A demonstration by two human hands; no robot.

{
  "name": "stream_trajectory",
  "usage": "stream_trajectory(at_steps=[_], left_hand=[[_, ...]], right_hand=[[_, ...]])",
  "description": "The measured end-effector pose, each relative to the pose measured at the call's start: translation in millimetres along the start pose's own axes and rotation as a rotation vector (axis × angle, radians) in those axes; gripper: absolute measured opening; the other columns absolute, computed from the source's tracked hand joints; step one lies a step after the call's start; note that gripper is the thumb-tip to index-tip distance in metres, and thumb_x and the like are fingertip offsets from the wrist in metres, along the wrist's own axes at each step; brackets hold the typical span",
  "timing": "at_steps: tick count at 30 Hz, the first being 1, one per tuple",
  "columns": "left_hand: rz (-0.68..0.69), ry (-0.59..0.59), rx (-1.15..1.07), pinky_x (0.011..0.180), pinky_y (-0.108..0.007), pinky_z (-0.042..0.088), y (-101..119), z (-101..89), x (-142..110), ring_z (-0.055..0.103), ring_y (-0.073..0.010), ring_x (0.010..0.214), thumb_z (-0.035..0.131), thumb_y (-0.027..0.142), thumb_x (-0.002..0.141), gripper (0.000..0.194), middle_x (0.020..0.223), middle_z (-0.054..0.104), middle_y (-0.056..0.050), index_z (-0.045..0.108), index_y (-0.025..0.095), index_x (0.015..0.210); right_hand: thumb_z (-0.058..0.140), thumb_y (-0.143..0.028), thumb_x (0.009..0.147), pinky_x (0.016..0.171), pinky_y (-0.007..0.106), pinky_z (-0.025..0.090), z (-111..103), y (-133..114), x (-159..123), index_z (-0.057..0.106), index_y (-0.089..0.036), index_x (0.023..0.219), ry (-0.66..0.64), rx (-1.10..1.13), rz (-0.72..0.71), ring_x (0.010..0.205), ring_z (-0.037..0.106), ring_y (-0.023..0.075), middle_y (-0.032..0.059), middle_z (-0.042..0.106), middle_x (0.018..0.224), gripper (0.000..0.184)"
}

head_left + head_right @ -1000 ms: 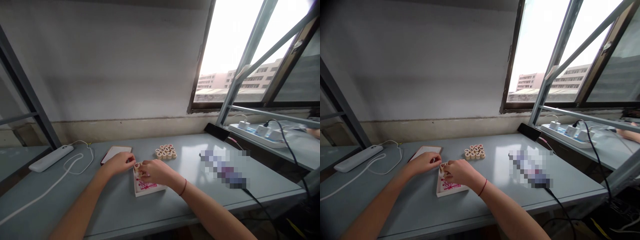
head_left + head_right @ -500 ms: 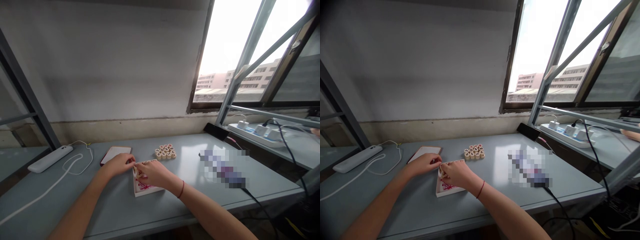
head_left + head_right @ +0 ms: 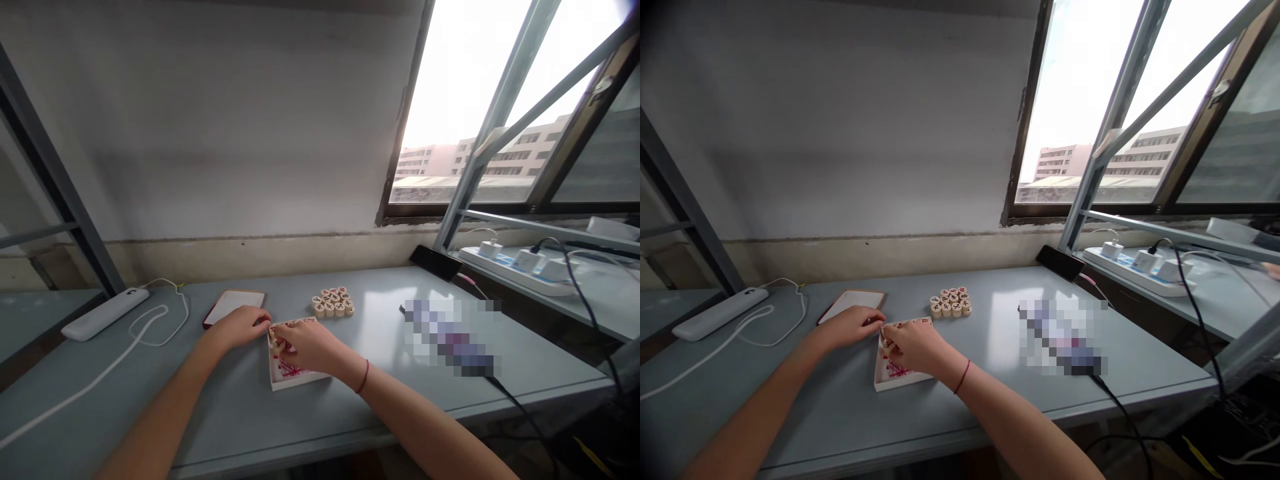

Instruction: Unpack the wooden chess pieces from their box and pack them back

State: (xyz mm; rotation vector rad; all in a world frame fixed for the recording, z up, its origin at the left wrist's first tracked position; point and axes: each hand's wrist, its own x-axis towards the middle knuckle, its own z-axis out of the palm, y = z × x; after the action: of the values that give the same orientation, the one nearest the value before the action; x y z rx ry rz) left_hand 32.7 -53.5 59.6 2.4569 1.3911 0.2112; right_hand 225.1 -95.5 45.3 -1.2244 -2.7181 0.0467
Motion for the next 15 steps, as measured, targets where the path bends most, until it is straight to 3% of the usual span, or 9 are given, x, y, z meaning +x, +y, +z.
stream_trajectory(at_steps=[10,13,15], left_hand=[[0.005,-0.013,0.004,0.066,-0.023,0.039,0,2.6,1,0.061,-0.0196,0.079,0.038,0.031,0.083,0.034,0.089,0.070,-0.006,0.069,0.021,0.088],[0.036,0.022,0.016,0.070,-0.024,0.040,1,2.2,1,0.061,-0.0199,0.082,0.036,0.032,0.085,0.035,0.090,0.069,-0.007,0.068,0.020,0.090],[0.056,0.044,0.021,0.073,-0.025,0.040,1,2.3,2,0.061,-0.0200,0.084,0.035,0.033,0.086,0.036,0.093,0.068,-0.007,0.068,0.020,0.094]], right_hand=[[0.045,-0.026,0.086,0.055,0.023,0.025,6,1,3,0.055,-0.020,0.094,0.041,0.058,0.022,0.068,0.058,0.0150,0.0037,0.065,0.085,0.015],[0.051,-0.035,0.083,0.054,0.022,0.027,-2,19,8,0.056,-0.020,0.094,0.070,0.142,0.082,0.067,0.057,0.0141,0.0025,0.065,0.082,0.018],[0.048,-0.033,0.085,0.055,0.021,0.029,-10,42,15,0.057,-0.021,0.095,0.168,0.167,0.209,0.072,0.058,0.0141,0.0032,0.065,0.088,0.019]])
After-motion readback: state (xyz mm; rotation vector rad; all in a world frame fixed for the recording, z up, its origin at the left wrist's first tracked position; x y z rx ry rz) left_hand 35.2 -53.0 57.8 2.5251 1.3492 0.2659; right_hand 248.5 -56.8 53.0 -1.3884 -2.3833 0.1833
